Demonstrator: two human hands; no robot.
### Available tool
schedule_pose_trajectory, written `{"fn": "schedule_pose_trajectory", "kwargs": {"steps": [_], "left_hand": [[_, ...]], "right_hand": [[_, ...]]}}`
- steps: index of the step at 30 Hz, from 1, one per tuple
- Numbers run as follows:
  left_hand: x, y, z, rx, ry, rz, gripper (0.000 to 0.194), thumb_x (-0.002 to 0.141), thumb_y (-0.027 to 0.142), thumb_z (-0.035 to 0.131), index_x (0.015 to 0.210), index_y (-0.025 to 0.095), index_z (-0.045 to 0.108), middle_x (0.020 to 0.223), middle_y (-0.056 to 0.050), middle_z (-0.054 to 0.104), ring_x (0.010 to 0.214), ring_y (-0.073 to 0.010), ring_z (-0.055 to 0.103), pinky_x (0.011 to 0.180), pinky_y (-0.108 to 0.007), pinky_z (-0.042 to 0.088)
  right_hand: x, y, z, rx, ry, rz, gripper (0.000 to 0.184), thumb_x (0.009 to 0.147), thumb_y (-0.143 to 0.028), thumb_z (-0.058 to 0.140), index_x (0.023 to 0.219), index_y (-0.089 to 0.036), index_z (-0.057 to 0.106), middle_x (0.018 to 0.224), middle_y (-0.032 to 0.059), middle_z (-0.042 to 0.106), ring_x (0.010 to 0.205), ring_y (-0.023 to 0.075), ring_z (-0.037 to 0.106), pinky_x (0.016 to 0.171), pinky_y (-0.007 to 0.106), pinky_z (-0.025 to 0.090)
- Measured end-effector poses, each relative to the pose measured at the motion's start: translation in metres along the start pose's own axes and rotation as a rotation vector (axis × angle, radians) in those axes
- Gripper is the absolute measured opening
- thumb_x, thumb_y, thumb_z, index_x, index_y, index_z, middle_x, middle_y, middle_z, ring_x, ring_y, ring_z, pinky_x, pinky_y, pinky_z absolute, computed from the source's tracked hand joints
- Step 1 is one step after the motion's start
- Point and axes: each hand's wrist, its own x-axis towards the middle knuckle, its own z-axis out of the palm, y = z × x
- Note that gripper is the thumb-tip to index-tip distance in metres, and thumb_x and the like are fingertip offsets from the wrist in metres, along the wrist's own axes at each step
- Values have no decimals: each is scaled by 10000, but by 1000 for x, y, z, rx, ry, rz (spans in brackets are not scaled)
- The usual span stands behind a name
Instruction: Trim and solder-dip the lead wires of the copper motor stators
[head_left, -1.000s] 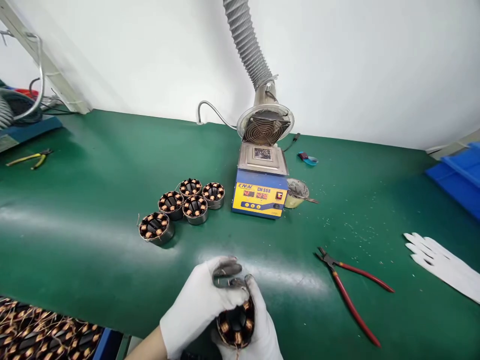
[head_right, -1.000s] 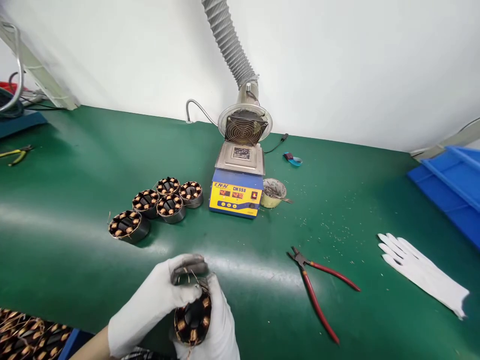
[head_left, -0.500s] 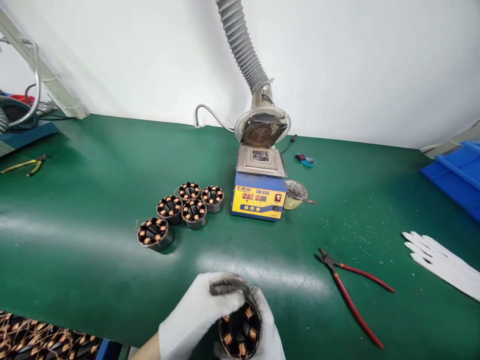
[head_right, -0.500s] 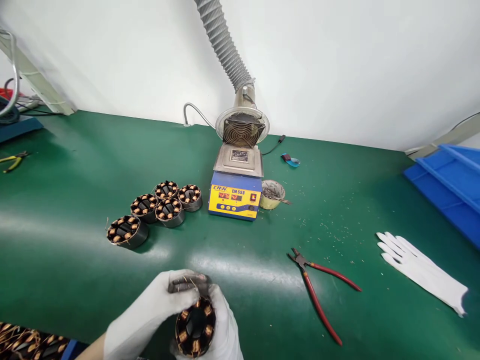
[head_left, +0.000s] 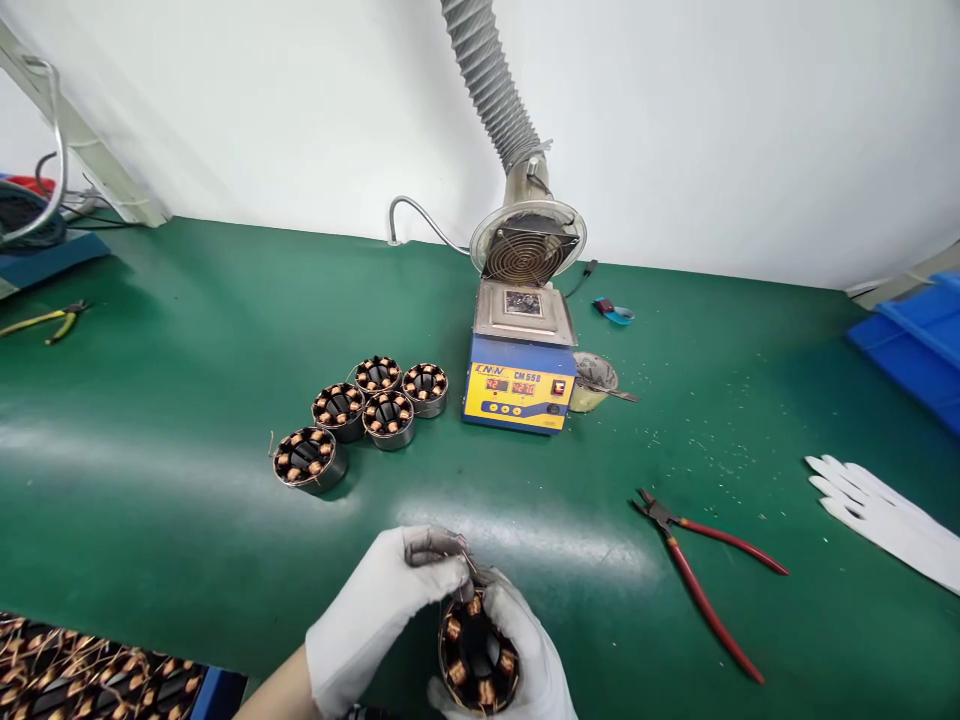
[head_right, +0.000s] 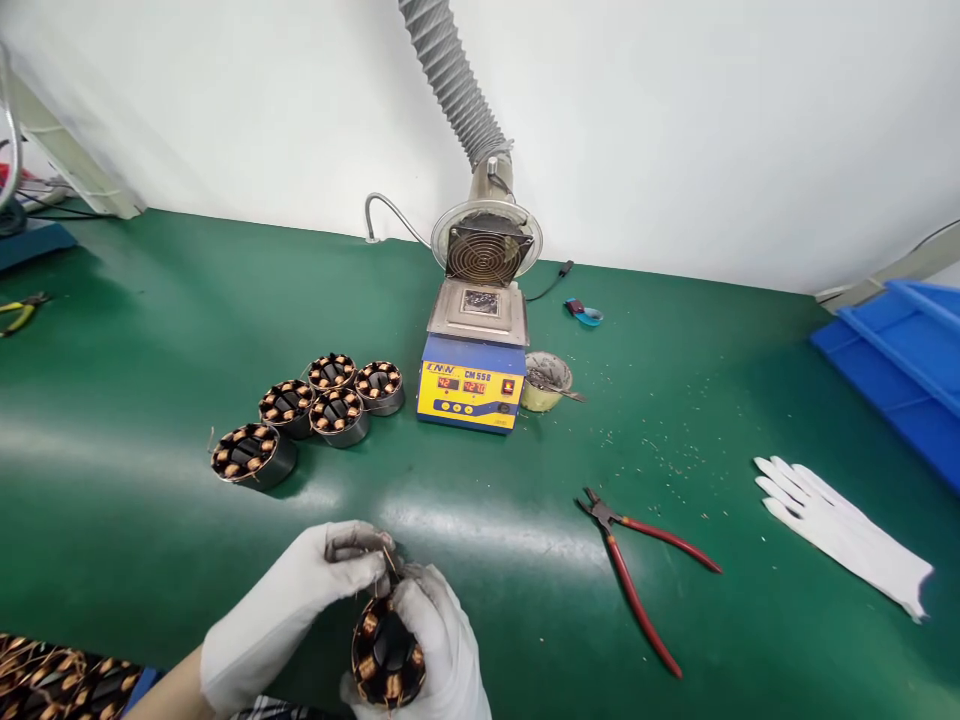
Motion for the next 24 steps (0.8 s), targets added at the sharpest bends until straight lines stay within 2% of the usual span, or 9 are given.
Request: {"fn": "schedule_pose_trajectory", "kwargs": {"steps": [3,7,9,12,14,16,19,22,24], "left_hand": [[1,1,2,189,-24,15,112,583,236,640,609,132,609,573,14,593,585,-121,516,592,-255,395],[2,8,0,350,-63,38,45,589,180,590,582,144,615,570,17,609,584,-127,532,583,-248,409],[2,10,-3,320,-1,92,54,600,202,611,596,151,629,595,9,630,610,-137,551,608,-251,426],[3,8,-7,197,215,254,151,641,311,646,670,163,648,675,-18,674,692,-165,590,687,-267,455],[2,6,-9,146,303,305,233,659,382,643,749,168,658,772,-44,701,786,-192,613,760,-285,466],[-1,5,-8,164,258,268,278,651,394,644,808,166,665,864,-68,712,868,-217,620,810,-299,468],[-7,3,-8,202,110,166,317,623,360,660,869,160,668,910,-73,712,908,-236,614,824,-308,468],[-9,1,-9,229,-36,102,248,683,370,626,803,157,668,820,-43,698,822,-204,597,752,-279,456],[-7,3,-9,266,-120,85,220,726,358,598,723,148,662,728,-18,670,726,-166,567,690,-251,433]], "right_hand": [[-5,2,1,10,4,28,745,682,-397,692,1323,-167,389,1127,157,617,1031,329,600,802,426,553],[-6,1,0,1,-10,38,755,663,-399,706,1313,-162,404,1130,161,618,1026,337,601,786,429,558],[-2,0,-1,29,-13,28,751,652,-384,718,1305,-184,406,1136,149,618,1038,332,595,807,441,549],[5,-5,-3,56,-3,42,723,654,-369,715,1288,-211,407,1136,130,618,1040,318,596,839,448,534],[6,-7,-4,25,-2,71,710,657,-373,711,1281,-214,412,1134,125,619,1035,316,600,841,438,537],[6,-7,-5,-19,-21,69,724,655,-384,712,1288,-208,408,1138,126,619,1028,318,603,828,424,547],[4,-5,-6,-61,-54,36,733,661,-382,702,1301,-199,395,1134,129,620,1022,316,608,812,408,556],[1,-4,-4,-45,-58,51,767,642,-390,713,1306,-212,374,1138,124,616,1037,321,598,836,428,540],[-3,-6,-2,-13,-65,135,841,587,-395,744,1310,-215,353,1142,120,614,1040,327,595,838,432,537]]}}
